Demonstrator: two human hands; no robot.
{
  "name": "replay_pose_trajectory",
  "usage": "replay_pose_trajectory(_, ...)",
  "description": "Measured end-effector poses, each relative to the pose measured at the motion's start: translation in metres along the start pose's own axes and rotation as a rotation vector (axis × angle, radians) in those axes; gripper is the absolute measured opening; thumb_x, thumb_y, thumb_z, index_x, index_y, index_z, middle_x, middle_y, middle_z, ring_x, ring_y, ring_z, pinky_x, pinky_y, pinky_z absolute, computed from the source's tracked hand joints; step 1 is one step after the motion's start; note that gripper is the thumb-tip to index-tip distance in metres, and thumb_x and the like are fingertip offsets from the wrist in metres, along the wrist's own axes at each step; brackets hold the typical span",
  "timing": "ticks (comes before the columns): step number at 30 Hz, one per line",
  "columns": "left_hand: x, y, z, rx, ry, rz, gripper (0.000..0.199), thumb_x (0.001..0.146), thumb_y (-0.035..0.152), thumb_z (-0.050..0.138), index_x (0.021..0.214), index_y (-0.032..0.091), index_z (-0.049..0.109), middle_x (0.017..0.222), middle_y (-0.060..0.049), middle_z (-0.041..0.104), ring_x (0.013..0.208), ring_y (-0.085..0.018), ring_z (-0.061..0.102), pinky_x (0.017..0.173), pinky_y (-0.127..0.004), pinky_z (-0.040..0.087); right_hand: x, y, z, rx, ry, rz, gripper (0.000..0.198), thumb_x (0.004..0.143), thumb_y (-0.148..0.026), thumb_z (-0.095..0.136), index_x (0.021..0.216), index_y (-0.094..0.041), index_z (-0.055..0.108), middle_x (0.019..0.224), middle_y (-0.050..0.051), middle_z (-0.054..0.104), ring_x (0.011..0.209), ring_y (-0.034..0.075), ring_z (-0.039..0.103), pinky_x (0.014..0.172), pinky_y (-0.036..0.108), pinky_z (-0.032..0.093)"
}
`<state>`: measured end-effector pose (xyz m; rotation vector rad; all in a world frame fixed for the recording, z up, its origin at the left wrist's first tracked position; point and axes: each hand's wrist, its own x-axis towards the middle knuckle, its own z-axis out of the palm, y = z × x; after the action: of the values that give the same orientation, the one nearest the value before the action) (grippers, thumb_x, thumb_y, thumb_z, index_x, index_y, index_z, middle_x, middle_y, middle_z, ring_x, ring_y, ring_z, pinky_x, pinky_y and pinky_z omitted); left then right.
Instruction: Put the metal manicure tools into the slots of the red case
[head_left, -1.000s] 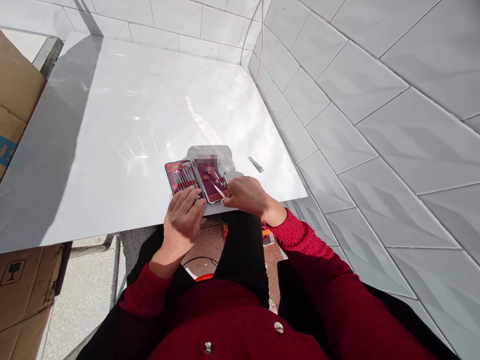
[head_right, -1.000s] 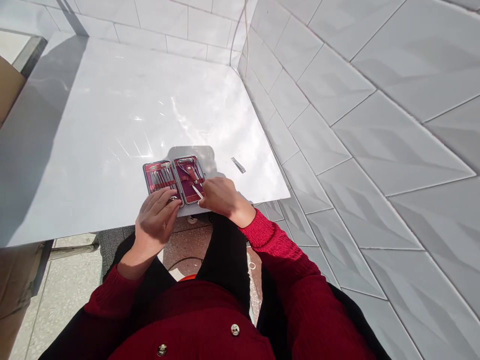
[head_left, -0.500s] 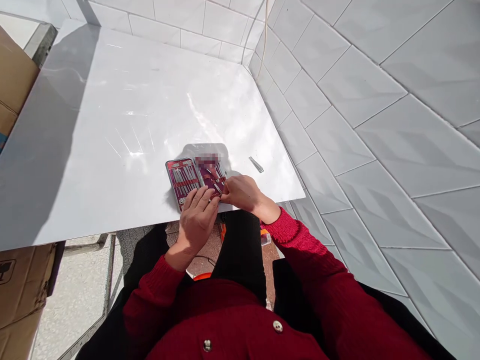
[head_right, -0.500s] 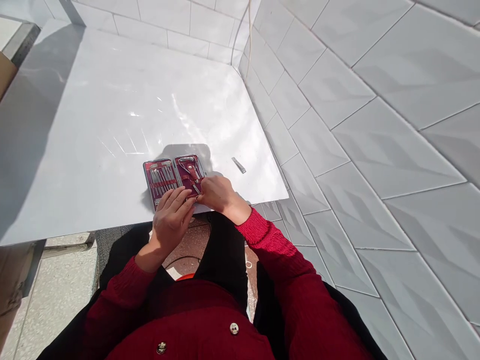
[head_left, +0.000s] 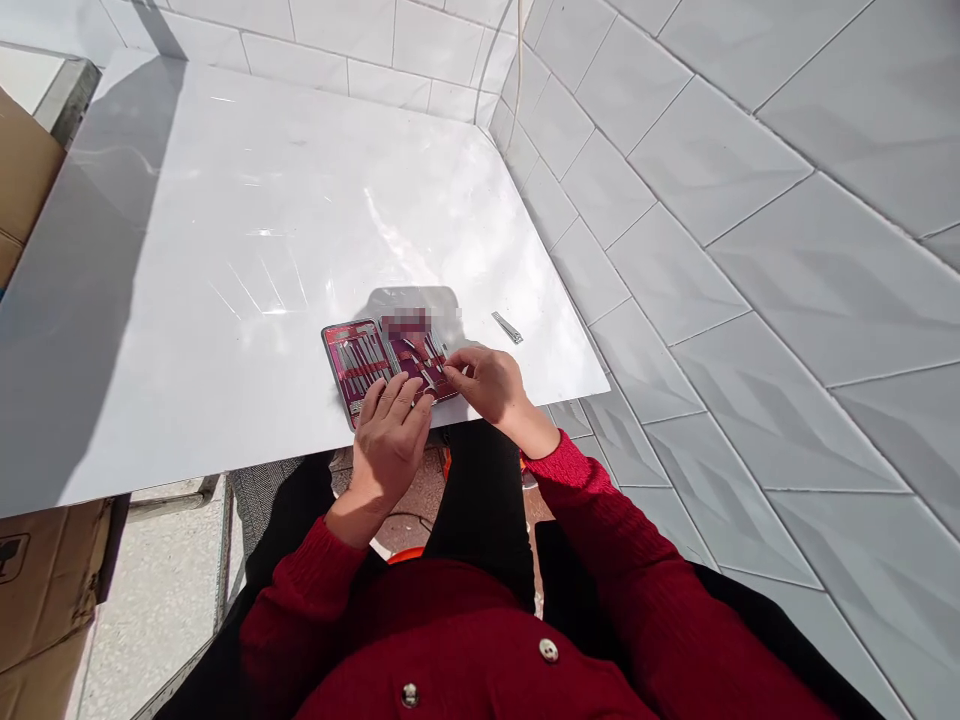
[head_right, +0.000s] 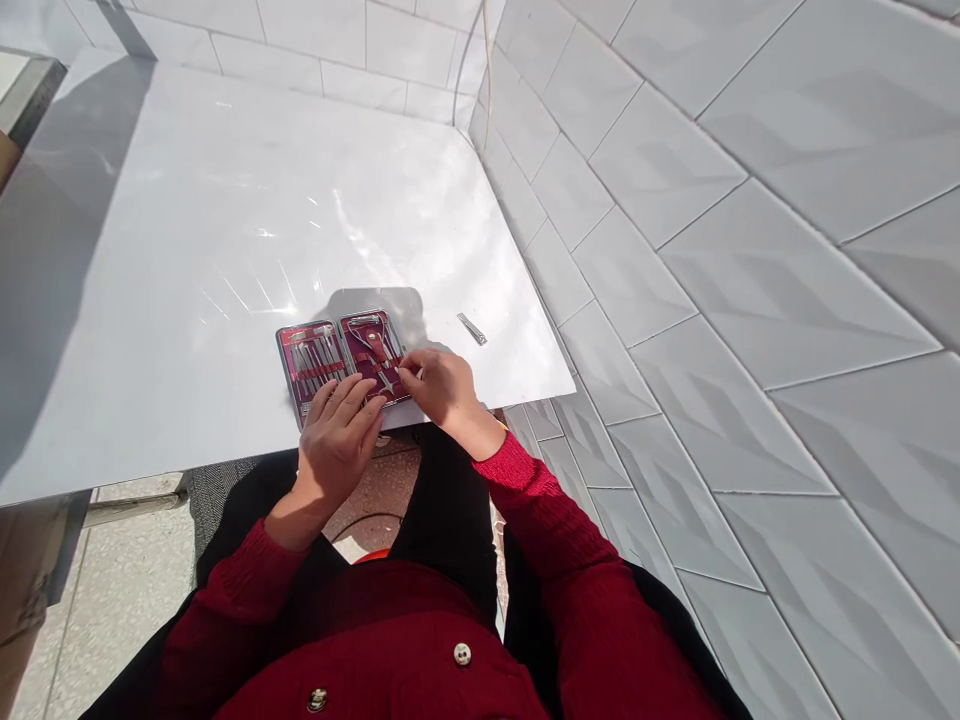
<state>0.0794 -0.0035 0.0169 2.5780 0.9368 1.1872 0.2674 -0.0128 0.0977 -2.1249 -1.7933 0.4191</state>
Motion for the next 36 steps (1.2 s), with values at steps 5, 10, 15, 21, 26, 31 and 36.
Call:
replay_pose_trajectory(5, 0.007, 0.002, 0.005, 0.035, -0.023, 0.028, 0.024, 0.104, 0.017, 0.056, 0.117, 0.021, 0.077, 0.135, -0.013, 0.074, 0.136, -0.032, 0.064, 0.117, -0.058, 0.045, -0.014, 0.02, 0.001, 0.149, -0.013, -0.061, 0.01, 0.097, -0.027, 0.074, 0.097, -0.019, 0.08, 0.087, 0.0, 0.071, 0.076, 0.012, 0.06, 0.074, 0.024, 0.041)
replay_pose_trajectory(10, 0.011, -0.007, 0.001, 0.052, -0.031, 0.037, 0.023, 0.103, 0.02, 0.058, 0.114, 0.022, 0.078, 0.134, -0.012, 0.075, 0.135, -0.032, 0.065, 0.117, -0.058, 0.045, -0.015, 0.012, 0.013, 0.143, 0.014, -0.023, 0.01, 0.098, -0.029, 0.073, 0.095, -0.021, 0.079, 0.092, 0.0, 0.07, 0.077, 0.012, 0.06, 0.076, 0.024, 0.042)
replay_pose_trajectory(15, 0.013, -0.009, -0.002, 0.052, -0.031, 0.046, 0.023, 0.103, 0.021, 0.058, 0.116, 0.022, 0.077, 0.13, -0.013, 0.076, 0.131, -0.032, 0.066, 0.115, -0.058, 0.045, 0.004, 0.038, -0.008, 0.052, 0.147, 0.03, 0.015, 0.1, -0.024, 0.065, 0.105, -0.02, 0.079, 0.099, 0.003, 0.074, 0.081, 0.015, 0.064, 0.077, 0.027, 0.044)
replay_pose_trajectory(21, 0.01, -0.006, -0.007, 0.051, 0.004, 0.129, 0.023, 0.1, 0.014, 0.061, 0.119, 0.02, 0.073, 0.135, -0.015, 0.074, 0.133, -0.033, 0.066, 0.116, -0.057, 0.046, 0.032, 0.079, -0.043, -0.222, 0.275, 0.224, 0.029, 0.098, -0.027, 0.065, 0.123, -0.016, 0.075, 0.125, 0.014, 0.075, 0.105, 0.025, 0.069, 0.084, 0.031, 0.047)
replay_pose_trajectory(26, 0.01, -0.007, -0.018, 0.067, 0.009, 0.146, 0.022, 0.1, 0.012, 0.062, 0.118, 0.019, 0.073, 0.135, -0.016, 0.073, 0.131, -0.033, 0.067, 0.114, -0.058, 0.047, 0.05, 0.086, -0.046, -0.359, 0.097, 0.256, 0.022, 0.095, -0.02, 0.059, 0.1, -0.017, 0.08, 0.102, 0.012, 0.08, 0.095, 0.026, 0.072, 0.078, 0.032, 0.045)
replay_pose_trajectory(31, 0.01, -0.014, -0.028, 0.088, -0.001, 0.067, 0.02, 0.102, 0.015, 0.058, 0.111, 0.021, 0.075, 0.133, -0.012, 0.074, 0.133, -0.031, 0.065, 0.118, -0.058, 0.044, 0.063, 0.081, -0.05, -0.435, -0.048, 0.247, 0.019, 0.089, -0.022, 0.065, 0.098, -0.016, 0.082, 0.092, 0.013, 0.08, 0.087, 0.027, 0.072, 0.072, 0.032, 0.043)
replay_pose_trajectory(36, 0.007, -0.021, -0.037, 0.112, 0.014, -0.002, 0.019, 0.105, 0.02, 0.056, 0.109, 0.022, 0.075, 0.132, -0.011, 0.074, 0.134, -0.031, 0.064, 0.118, -0.055, 0.044, 0.067, 0.077, -0.05, -0.372, -0.12, 0.251, 0.017, 0.087, -0.023, 0.07, 0.097, -0.015, 0.081, 0.08, 0.008, 0.075, 0.076, 0.022, 0.068, 0.065, 0.03, 0.04)
